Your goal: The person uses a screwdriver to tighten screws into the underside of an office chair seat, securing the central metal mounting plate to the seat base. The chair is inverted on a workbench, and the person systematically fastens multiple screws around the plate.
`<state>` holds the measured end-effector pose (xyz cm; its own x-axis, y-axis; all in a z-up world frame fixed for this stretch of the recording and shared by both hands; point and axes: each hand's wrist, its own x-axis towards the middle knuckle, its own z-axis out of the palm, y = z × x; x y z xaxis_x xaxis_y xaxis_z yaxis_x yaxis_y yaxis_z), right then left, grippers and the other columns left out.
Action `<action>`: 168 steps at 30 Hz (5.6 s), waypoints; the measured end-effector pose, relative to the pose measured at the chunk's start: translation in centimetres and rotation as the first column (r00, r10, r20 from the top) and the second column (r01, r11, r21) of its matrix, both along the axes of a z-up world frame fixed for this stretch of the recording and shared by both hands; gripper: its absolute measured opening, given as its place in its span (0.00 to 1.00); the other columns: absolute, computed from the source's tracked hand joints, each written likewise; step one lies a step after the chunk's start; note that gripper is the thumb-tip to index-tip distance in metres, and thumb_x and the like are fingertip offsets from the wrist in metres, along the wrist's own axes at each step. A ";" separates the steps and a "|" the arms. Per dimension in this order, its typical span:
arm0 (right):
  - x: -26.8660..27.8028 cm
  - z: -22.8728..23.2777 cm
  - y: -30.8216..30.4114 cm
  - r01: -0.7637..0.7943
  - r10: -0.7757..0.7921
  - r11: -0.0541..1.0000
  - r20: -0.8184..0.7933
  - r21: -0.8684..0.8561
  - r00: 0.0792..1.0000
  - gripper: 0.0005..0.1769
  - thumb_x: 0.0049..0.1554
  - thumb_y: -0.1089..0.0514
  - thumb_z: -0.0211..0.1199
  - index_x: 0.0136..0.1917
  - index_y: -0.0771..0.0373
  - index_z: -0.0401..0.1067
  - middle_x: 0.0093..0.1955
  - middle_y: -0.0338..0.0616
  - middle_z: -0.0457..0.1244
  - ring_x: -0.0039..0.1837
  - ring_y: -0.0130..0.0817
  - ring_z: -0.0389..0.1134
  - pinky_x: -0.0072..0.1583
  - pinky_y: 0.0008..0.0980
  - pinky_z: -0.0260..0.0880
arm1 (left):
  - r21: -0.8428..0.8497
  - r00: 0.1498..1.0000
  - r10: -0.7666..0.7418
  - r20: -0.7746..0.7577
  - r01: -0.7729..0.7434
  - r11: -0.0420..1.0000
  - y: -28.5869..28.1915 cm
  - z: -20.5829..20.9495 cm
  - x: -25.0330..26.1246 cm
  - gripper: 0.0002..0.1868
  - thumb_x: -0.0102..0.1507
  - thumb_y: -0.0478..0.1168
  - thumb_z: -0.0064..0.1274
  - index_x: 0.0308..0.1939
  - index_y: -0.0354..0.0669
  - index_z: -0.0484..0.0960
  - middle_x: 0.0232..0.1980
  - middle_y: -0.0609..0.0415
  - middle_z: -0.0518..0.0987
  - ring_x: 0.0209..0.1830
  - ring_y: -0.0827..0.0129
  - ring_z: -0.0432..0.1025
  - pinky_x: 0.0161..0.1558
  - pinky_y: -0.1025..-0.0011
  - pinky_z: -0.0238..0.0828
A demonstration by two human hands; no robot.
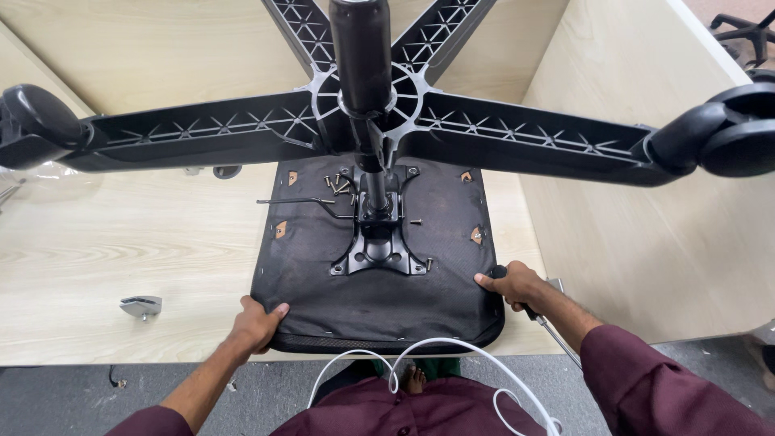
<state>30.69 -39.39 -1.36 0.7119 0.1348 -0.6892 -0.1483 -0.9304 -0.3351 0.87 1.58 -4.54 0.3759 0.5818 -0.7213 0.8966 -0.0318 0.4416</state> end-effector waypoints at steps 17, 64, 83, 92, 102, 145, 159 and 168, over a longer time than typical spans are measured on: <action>5.5 7.0 0.8 -0.309 0.305 0.944 0.055 0.119 0.951 0.40 0.45 0.31 0.78 0.53 0.65 0.69 0.25 0.38 0.62 0.24 0.27 0.60 0.26 0.26 0.56 | 0.089 0.964 0.267 0.007 -0.266 0.960 -3.9 1.2 1.5 0.42 0.69 0.51 0.53 0.81 0.54 0.47 0.70 0.36 0.70 0.63 0.43 0.73 0.53 0.46 0.80; -9.2 21.2 11.2 0.004 -0.613 0.310 0.197 0.951 0.765 0.37 0.62 0.30 0.53 0.59 0.67 0.56 0.50 0.41 0.68 0.27 0.19 0.54 0.27 0.20 0.55 | 0.052 0.960 -0.276 0.034 0.274 0.960 17.3 2.2 12.3 0.42 0.68 0.48 0.55 0.81 0.68 0.48 0.66 0.44 0.73 0.47 0.56 0.72 0.34 0.59 0.67; -13.1 16.2 9.5 0.038 -0.300 0.928 0.683 0.370 0.666 0.20 0.61 0.48 0.64 0.60 0.63 0.73 0.58 0.56 0.61 0.58 0.45 0.71 0.55 0.43 0.79 | 0.352 0.893 -0.430 -0.135 0.449 0.821 16.4 1.4 12.4 0.44 0.67 0.51 0.57 0.81 0.55 0.50 0.75 0.39 0.61 0.72 0.43 0.62 0.66 0.49 0.70; -14.6 16.3 8.4 0.010 -0.336 0.909 0.720 0.416 0.607 0.19 0.61 0.50 0.67 0.59 0.66 0.73 0.50 0.52 0.71 0.57 0.45 0.75 0.58 0.46 0.79 | 0.733 0.621 -0.775 0.116 0.473 0.489 2.1 8.4 11.8 0.44 0.57 0.37 0.65 0.71 0.30 0.58 0.71 0.37 0.61 0.68 0.44 0.62 0.64 0.55 0.67; -16.3 16.8 9.2 0.010 -0.379 0.875 0.673 0.484 0.635 0.15 0.60 0.54 0.66 0.55 0.64 0.72 0.46 0.49 0.72 0.53 0.41 0.77 0.55 0.44 0.81 | 0.573 0.117 -0.851 0.511 0.692 0.440 -8.5 15.1 15.6 0.20 0.64 0.38 0.56 0.58 0.34 0.77 0.60 0.42 0.76 0.64 0.55 0.72 0.65 0.60 0.68; -16.3 17.1 8.3 0.026 -0.349 0.876 0.595 0.481 0.724 0.24 0.52 0.57 0.72 0.60 0.64 0.72 0.54 0.51 0.72 0.58 0.42 0.75 0.58 0.41 0.78 | 0.489 -0.113 -0.695 0.710 0.789 0.372 -14.2 21.0 18.4 0.18 0.56 0.42 0.70 0.40 0.31 0.81 0.37 0.48 0.84 0.39 0.65 0.82 0.42 0.67 0.82; -16.7 16.2 9.3 0.070 -0.431 0.872 0.691 0.485 0.580 0.20 0.50 0.55 0.75 0.52 0.68 0.76 0.43 0.50 0.73 0.47 0.35 0.78 0.49 0.34 0.79 | 0.480 -0.148 -0.645 0.750 0.792 0.377 -14.8 20.8 18.8 0.09 0.57 0.40 0.67 0.40 0.44 0.91 0.39 0.50 0.87 0.40 0.66 0.83 0.44 0.67 0.81; -16.0 15.7 9.1 0.056 -0.388 0.879 0.641 0.474 0.662 0.20 0.54 0.59 0.67 0.60 0.66 0.75 0.45 0.50 0.73 0.51 0.36 0.78 0.52 0.37 0.80 | 0.510 -0.101 -0.736 0.669 0.783 0.356 -14.5 21.4 19.0 0.17 0.54 0.47 0.70 0.40 0.40 0.89 0.39 0.49 0.86 0.39 0.66 0.83 0.41 0.66 0.81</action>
